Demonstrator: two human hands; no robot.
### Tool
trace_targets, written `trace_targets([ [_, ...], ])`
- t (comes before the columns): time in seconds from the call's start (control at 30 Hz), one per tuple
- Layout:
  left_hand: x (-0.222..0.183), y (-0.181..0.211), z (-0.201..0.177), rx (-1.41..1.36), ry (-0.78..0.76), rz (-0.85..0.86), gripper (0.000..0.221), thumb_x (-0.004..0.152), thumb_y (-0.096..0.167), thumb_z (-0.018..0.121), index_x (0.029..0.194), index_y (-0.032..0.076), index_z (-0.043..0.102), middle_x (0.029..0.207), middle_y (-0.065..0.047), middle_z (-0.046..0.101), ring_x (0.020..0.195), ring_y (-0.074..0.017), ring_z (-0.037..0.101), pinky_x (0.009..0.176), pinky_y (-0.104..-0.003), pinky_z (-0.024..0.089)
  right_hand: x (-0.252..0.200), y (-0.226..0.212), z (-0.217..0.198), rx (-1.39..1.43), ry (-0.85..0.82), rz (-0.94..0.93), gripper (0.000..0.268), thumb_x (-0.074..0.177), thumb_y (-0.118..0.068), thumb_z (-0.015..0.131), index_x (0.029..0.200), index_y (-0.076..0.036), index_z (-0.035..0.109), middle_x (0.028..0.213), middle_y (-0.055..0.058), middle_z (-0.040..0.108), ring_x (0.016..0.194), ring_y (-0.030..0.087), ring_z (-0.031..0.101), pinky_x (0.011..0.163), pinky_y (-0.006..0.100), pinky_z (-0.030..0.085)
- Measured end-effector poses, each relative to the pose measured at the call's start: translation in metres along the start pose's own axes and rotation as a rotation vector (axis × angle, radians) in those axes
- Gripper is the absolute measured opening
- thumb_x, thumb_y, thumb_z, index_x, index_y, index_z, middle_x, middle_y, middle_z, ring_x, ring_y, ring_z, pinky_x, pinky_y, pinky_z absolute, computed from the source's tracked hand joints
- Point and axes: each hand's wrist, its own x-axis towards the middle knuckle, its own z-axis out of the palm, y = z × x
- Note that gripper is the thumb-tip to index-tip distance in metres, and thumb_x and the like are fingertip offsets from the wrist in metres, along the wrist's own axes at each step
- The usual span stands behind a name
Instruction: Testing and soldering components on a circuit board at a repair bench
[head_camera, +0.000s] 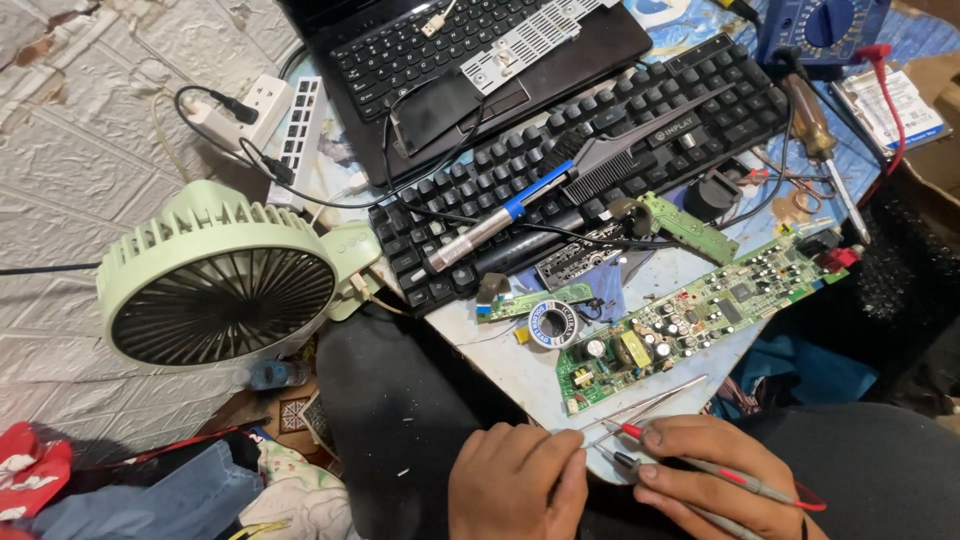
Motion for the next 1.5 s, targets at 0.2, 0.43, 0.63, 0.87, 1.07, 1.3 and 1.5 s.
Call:
trace_targets([
  [0.2,0.007,-0.002,-0.019,-0.361,-0.002,-0.252,0.013,0.101,0.024,0.076,0.106,0.016,0.084,0.101,-0.002,0.08,0.08,-0.0194,0.075,0.066,-0.039,0.057,-0.01,0.015,0.003,0.053,0.054,-0.03,0.039,0.084,-0.011,0.09,0.123,-0.015,0.086,0.134,0.007,0.081,0.125,0.026,0.086,0.106,0.035,0.081],
  [0.43,0.008,0.006,-0.009,-1.101,0.054,-0.674,0.019,0.094,0.011,0.088,0.11,0.002,0.092,0.113,-0.011,0.084,0.083,-0.0174,0.074,0.069,-0.037,0.055,-0.006,-0.001,0.017,0.128,0.252,-0.028,0.032,0.085,-0.013,0.088,0.116,-0.013,0.084,0.13,0.011,0.081,0.117,0.024,0.088,0.101,0.032,0.082],
  [0.63,0.014,0.016,-0.01,-1.201,0.007,-0.714,0.015,0.092,0.005,0.089,0.106,0.0,0.093,0.114,-0.014,0.084,0.097,-0.0244,0.082,0.076,-0.039,0.063,-0.011,0.001,0.004,0.069,0.179,-0.059,0.032,0.086,-0.017,0.089,0.117,-0.016,0.084,0.132,0.01,0.081,0.124,0.026,0.089,0.11,0.035,0.082],
  [0.87,0.019,0.019,-0.004,-1.108,-0.016,-0.582,0.015,0.088,0.002,0.092,0.103,-0.001,0.091,0.104,-0.012,0.084,0.082,-0.0177,0.077,0.069,-0.03,0.058,-0.019,-0.01,-0.002,0.128,0.173,0.058,0.034,0.083,-0.014,0.09,0.116,-0.017,0.086,0.132,0.006,0.082,0.127,0.025,0.088,0.106,0.029,0.083],
  [1.07,0.02,0.022,-0.006,-1.036,-0.058,-0.551,0.02,0.09,0.011,0.091,0.108,0.001,0.093,0.103,-0.01,0.083,0.081,-0.0171,0.076,0.072,-0.032,0.06,-0.021,-0.005,-0.008,0.202,0.106,0.029,0.041,0.083,-0.012,0.091,0.124,-0.014,0.084,0.136,0.008,0.081,0.132,0.028,0.086,0.114,0.036,0.084],
  [1.3,0.019,0.023,-0.006,-1.02,-0.132,-0.53,0.029,0.097,0.025,0.085,0.117,0.004,0.091,0.114,-0.012,0.085,0.099,-0.0203,0.083,0.081,-0.032,0.066,-0.021,-0.008,-0.007,0.177,0.16,0.042,0.036,0.08,-0.014,0.092,0.116,-0.015,0.087,0.131,0.006,0.083,0.124,0.026,0.09,0.108,0.034,0.085],
  [1.5,0.018,0.027,-0.003,-1.113,-0.195,-0.684,0.031,0.093,0.021,0.089,0.117,0.003,0.093,0.112,-0.011,0.086,0.095,-0.019,0.083,0.08,-0.032,0.064,-0.03,0.0,-0.008,0.16,0.142,0.04,0.039,0.081,-0.016,0.093,0.118,-0.015,0.086,0.132,0.005,0.082,0.126,0.027,0.089,0.111,0.035,0.084],
])
